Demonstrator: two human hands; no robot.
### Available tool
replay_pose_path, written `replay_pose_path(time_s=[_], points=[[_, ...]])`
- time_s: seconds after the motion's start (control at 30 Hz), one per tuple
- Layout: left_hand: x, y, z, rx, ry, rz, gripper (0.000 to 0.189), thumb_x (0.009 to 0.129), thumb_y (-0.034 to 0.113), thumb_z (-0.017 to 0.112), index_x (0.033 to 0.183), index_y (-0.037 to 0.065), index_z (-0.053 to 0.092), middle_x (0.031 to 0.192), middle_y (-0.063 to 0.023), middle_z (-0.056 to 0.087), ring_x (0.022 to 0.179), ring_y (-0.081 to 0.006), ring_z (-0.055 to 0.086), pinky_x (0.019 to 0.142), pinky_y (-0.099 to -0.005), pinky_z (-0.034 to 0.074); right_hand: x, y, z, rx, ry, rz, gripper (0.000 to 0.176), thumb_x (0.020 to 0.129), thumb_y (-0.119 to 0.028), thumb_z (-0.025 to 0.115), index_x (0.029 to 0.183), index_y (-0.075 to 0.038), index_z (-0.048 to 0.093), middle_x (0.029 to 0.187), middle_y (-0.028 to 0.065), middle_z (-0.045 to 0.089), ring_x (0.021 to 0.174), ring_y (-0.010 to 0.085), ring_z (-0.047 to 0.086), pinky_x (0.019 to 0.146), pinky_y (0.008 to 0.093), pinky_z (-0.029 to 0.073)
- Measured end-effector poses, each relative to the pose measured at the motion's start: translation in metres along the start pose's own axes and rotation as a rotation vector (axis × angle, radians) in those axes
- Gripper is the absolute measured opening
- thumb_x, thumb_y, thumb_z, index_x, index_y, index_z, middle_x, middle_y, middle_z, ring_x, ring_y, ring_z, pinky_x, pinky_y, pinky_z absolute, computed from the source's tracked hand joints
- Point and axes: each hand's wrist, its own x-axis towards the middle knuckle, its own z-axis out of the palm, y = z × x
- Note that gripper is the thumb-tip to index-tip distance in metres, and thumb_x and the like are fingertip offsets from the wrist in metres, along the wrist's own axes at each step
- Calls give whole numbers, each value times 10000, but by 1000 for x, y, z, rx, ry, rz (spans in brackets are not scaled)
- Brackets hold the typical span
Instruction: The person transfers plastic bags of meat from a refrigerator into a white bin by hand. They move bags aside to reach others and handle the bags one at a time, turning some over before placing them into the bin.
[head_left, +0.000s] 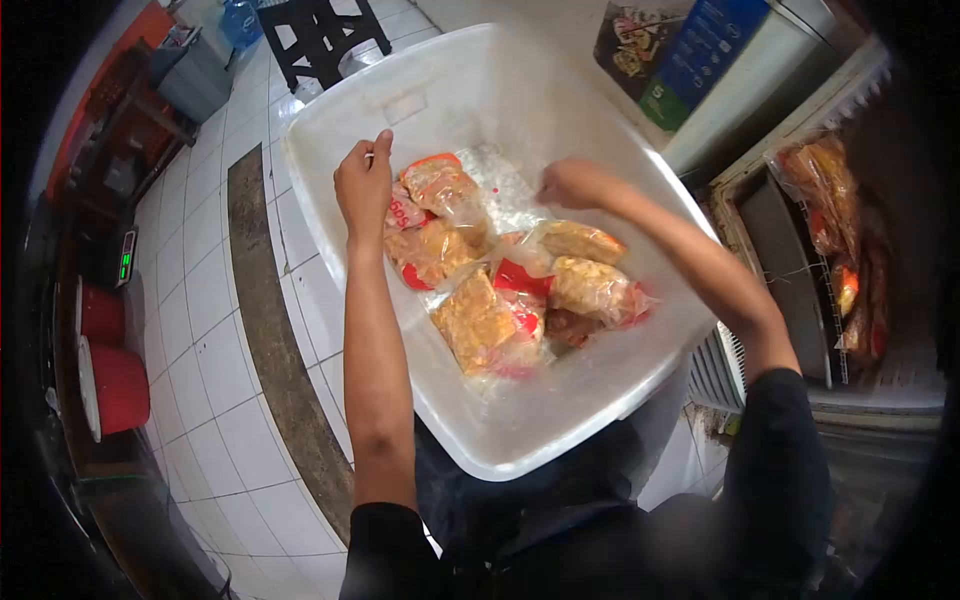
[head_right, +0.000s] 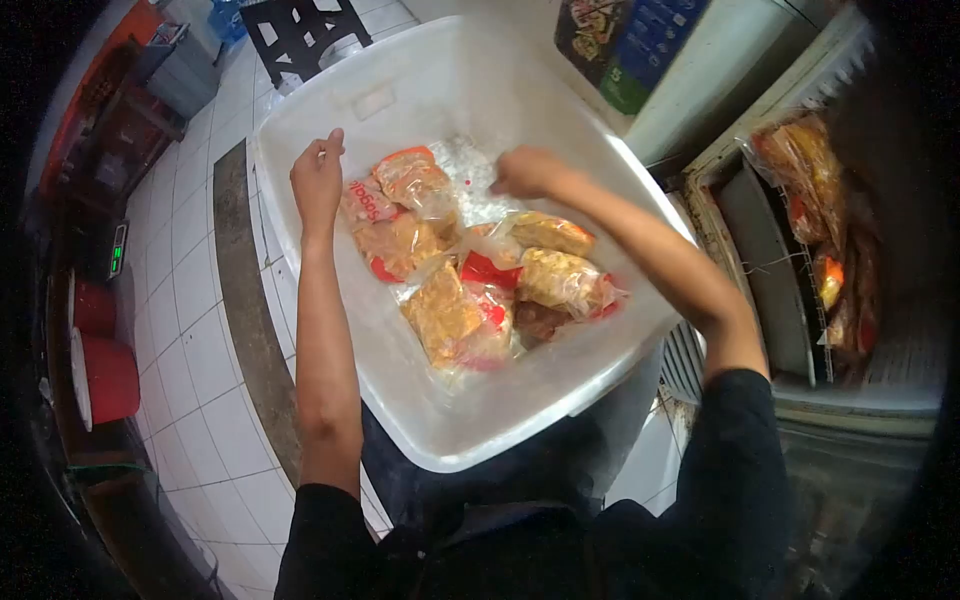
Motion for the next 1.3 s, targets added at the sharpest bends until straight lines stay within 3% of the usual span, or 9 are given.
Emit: replay_pose_path(time_s=[0.07,0.13,0.23,0.5,0.6,0.8,0.97,1.17,1.3], points=[[-1,-1,-2,-3,15,-17,459,906,431,598,802,-10,671,674,-193,643,653,-354,627,654,-411,478,84,-5,100,37,-272,8,483,827,-490,637,973,-38,720,947,201,692,920,366,647,808,455,494],[-1,-4,-2,6,40,-18,445,903,427,592,791,3,670,692,-193,648,684,-384,630,667,-431,481,139,-7,183,118,-230,175,758,728,-631,672,1047,57,667,1093,232,665,1007,349,647,870,450,509],[-5,1,-2,12,37,11,430,901,417,597,789,8,673,696,-194,648,696,-392,632,666,-443,481,163,-37,253,492,53,363,614,719,-503,761,989,45,693,966,208,700,854,289,687,735,405,551],[-9,16,-9,-51,27,17,422,904,387,593,754,0,667,621,-177,622,644,-378,633,642,-441,483,175,-43,278,1243,-31,328,282,761,-278,749,880,-24,726,782,91,695,593,180,620,573,346,532],[-9,12,-4,3,56,29,431,908,404,581,751,12,668,631,-183,628,656,-392,630,648,-450,486,166,-42,263,1215,-14,361,160,742,-151,735,855,-37,720,735,70,678,551,151,588,541,304,516],[-10,11,-5,24,82,31,413,908,410,576,776,32,679,688,-191,650,703,-419,625,664,-469,485,89,-37,128,1110,99,269,411,739,-85,743,1125,-44,608,959,29,668,824,120,613,707,277,503],[-8,-8,6,59,35,56,554,937,498,498,735,10,666,677,-209,651,653,-371,648,578,-427,489,20,-24,26,1275,297,86,342,797,-119,759,1081,-25,594,886,53,667,715,109,596,632,277,496],[-16,16,0,-423,-1097,-597,886,890,757,263,902,-46,637,808,-215,700,537,-182,641,379,-234,398,-45,-41,-14,1355,780,-25,593,762,-199,822,1228,-25,499,1019,77,641,900,137,621,738,281,540],[-28,46,20,-809,-1359,-594,1072,817,848,216,1220,-100,512,1054,-291,639,684,-282,683,418,-267,473,-54,-34,-21,1196,959,-261,684,719,-201,855,1260,-25,474,1112,92,627,1023,162,609,884,327,513]])
